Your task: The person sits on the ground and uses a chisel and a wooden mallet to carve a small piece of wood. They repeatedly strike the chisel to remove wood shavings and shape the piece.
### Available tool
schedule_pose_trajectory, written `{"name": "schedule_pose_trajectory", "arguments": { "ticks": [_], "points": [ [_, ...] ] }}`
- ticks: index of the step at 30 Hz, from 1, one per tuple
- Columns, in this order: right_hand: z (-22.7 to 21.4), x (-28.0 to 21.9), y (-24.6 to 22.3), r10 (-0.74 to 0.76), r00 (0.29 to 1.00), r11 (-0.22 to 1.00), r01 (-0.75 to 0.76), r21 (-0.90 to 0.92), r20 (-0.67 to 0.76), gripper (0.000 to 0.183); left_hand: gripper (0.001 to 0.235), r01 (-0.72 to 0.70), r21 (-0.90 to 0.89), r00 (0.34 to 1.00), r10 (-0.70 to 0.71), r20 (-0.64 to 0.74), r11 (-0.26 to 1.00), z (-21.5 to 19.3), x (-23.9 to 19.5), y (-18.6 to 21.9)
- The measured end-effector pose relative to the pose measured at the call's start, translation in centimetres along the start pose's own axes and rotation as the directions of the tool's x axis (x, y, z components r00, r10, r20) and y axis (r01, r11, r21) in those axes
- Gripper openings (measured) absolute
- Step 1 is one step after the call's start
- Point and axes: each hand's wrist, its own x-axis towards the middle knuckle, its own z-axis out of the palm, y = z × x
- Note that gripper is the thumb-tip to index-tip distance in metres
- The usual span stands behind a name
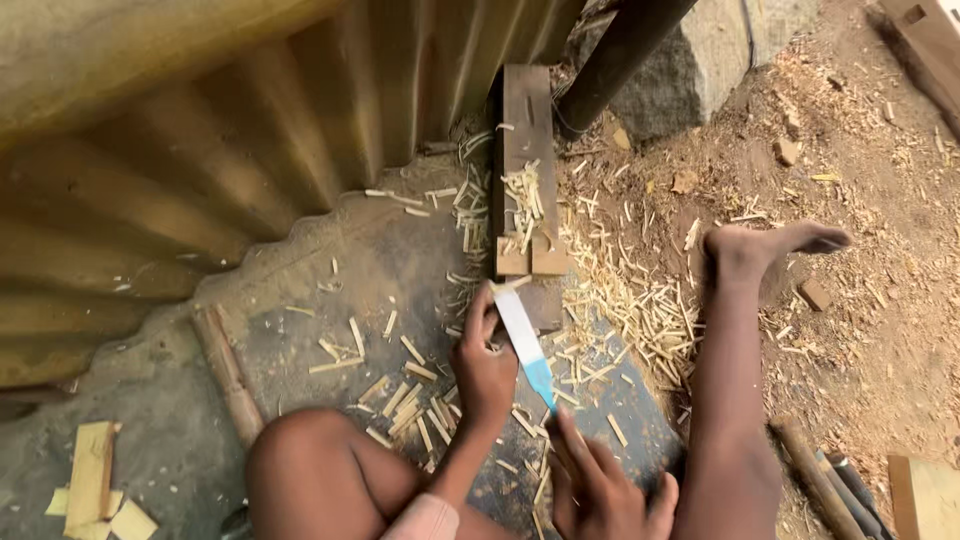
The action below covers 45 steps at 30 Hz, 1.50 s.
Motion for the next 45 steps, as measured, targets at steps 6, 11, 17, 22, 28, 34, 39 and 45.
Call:
{"name": "schedule_pose_trajectory", "arguments": {
  "ticks": [6, 11, 17, 22, 28, 34, 39, 45],
  "points": [
    [-2.8, 2.4, 1.8, 0.058, 0.991, 0.996, -0.050, 0.067, -0.122, 0.090, 0.094, -0.004, -0.100, 1.000, 0.004, -0.003, 0.995, -0.3, -2.6, -1.7],
    [-1.9, 3.7, 2.3, 0.075, 0.982, 0.973, -0.033, 0.229, -0.174, 0.094, 0.104, -0.015, -0.065, 1.000, 0.016, 0.019, 0.998, 0.3, -2.3, -3.3],
    [-0.6, 2.9, 1.6, 0.068, 0.982, 0.947, -0.008, 0.320, -0.177, 0.098, 0.090, 0.010, -0.019, 0.987, -0.007, 0.163, 1.000, -2.3, 0.4, -1.3],
    [-0.9, 3.2, 1.7, 0.069, 0.987, 0.946, -0.018, 0.324, -0.145, 0.102, 0.063, 0.210, 0.224, 0.931, -0.265, 0.253, 0.952, -5.7, 2.2, -2.8],
    [-1.3, 2.7, 1.6, 0.080, 0.989, 0.973, -0.104, -0.208, -0.121, 0.109, 0.033, -0.113, 0.598, 0.991, 0.043, 0.131, 0.793, -5.8, 1.6, -4.8],
    [-1.8, 4.1, 2.2, 0.103, 0.987, 0.947, -0.060, 0.315, -0.122, 0.107, 0.018, 0.009, 0.456, 0.990, -0.072, 0.120, 0.890, -5.8, 2.2, -4.2],
    [-2.0, 4.4, 2.4, 0.075, 0.992, 0.997, -0.076, 0.000, -0.106, 0.107, 0.029, -0.165, 0.254, 0.982, 0.136, 0.131, 0.953, -6.8, 2.6, -1.4],
    [-0.5, 2.6, 0.4, 0.134, 0.979, 0.742, 0.005, 0.670, -0.156, 0.105, 0.026, -0.285, 0.136, 0.956, 0.271, 0.112, 0.949, -6.0, 2.5, 2.1]
  ]
}}
